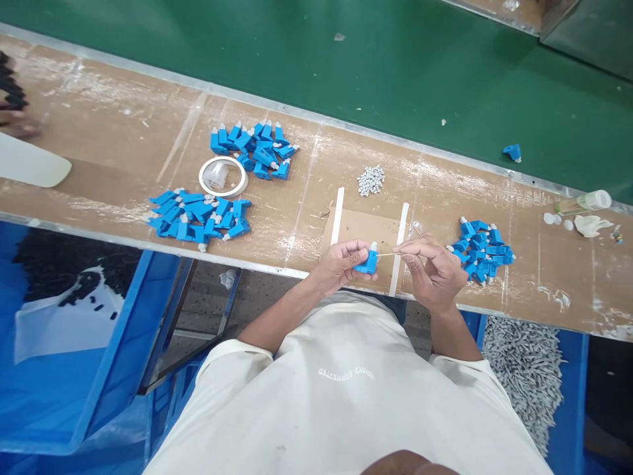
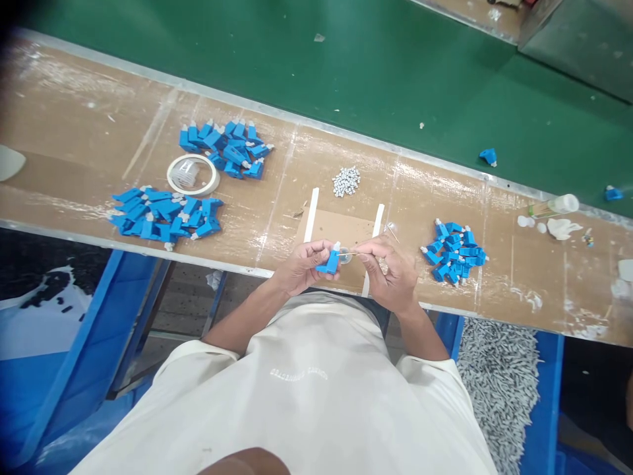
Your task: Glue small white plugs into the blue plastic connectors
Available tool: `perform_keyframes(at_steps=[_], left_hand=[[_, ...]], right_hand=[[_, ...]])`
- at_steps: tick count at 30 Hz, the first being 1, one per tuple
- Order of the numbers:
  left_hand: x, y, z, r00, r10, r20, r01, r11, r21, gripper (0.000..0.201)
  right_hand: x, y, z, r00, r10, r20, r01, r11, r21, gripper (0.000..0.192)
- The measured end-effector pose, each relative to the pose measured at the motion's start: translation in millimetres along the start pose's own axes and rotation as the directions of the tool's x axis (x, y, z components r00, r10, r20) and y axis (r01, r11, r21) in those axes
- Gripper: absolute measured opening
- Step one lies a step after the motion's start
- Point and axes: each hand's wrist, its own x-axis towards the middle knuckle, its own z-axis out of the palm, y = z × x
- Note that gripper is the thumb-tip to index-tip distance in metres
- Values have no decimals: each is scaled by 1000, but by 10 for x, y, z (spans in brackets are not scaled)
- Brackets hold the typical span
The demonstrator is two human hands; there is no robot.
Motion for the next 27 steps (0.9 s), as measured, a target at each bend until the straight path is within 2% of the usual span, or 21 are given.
perform_keyframes(at_steps=[7,15,20,24,27], left_hand=[[3,-2,14,1000,14,4,-14,1000,3,56],[28,-18,3,999,43,-2,-43,999,20,55],[45,-26,-24,998,67,2,-67,997,24,54],[35,-16,-36,997,80,-1,-80,996,32,51],[21,6,-63,996,81,-25,-80,996,30,52]], right_hand=[[24,-13,25,999,-2,33,3,1000,-23,12],[79,-19,15,983,-153,102,163,982,-99,16],[97,-8,26,973,-194,126,209,970,-120,17],[72,1,8,989,-115,96,121,990,-66,16],[26,39,-30,1000,21,-11,-21,1000,-18,14]])
